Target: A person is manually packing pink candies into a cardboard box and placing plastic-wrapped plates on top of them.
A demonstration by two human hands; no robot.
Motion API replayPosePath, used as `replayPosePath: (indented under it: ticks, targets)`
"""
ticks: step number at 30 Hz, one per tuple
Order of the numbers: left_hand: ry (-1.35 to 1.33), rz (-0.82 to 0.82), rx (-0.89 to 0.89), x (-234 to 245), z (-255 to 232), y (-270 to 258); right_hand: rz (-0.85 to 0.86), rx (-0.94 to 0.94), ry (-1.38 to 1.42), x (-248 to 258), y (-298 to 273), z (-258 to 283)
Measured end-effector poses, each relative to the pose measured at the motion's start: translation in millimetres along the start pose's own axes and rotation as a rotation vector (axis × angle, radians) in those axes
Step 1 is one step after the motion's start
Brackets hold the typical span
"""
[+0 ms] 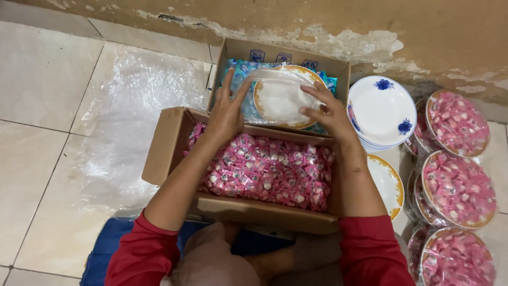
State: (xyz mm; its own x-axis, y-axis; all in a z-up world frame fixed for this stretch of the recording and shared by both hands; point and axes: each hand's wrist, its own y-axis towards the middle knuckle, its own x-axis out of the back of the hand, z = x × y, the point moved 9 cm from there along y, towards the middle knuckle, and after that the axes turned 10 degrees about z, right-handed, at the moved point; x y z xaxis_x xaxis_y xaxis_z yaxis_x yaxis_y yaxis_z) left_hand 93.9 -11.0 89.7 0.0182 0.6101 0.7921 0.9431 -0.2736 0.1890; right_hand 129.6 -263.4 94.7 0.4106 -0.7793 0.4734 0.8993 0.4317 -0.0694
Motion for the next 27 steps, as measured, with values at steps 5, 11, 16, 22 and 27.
replayPosePath:
  ticks: [5, 11, 16, 22, 27]
  targets:
    - [0.020, -0.120, -0.029, 18.5, -5.0, -13.4, -0.461, -0.347, -0.289, 64.7, 25.7, -248.4]
    - [0.076, -0.181, -0.019, 5.7, 18.9, -6.6, -0.307, -0.694, -0.433, 37.1, 64.7, -248.8]
    - [0.051, -0.245, 0.028, 7.9, 24.1, -8.1, -0.423, -0.730, -0.259, 20.1, 46.1, -208.2]
    - [0.107, -0.298, 0.027, 2.5, 32.9, -10.6, -0.551, -0.431, 0.552, 19.7, 69.8, -271.9]
    - [0.119, -0.307, 0.038, 10.3, 26.6, -18.4, -0.680, -0.191, 0.613, 75.1, 16.1, -247.9]
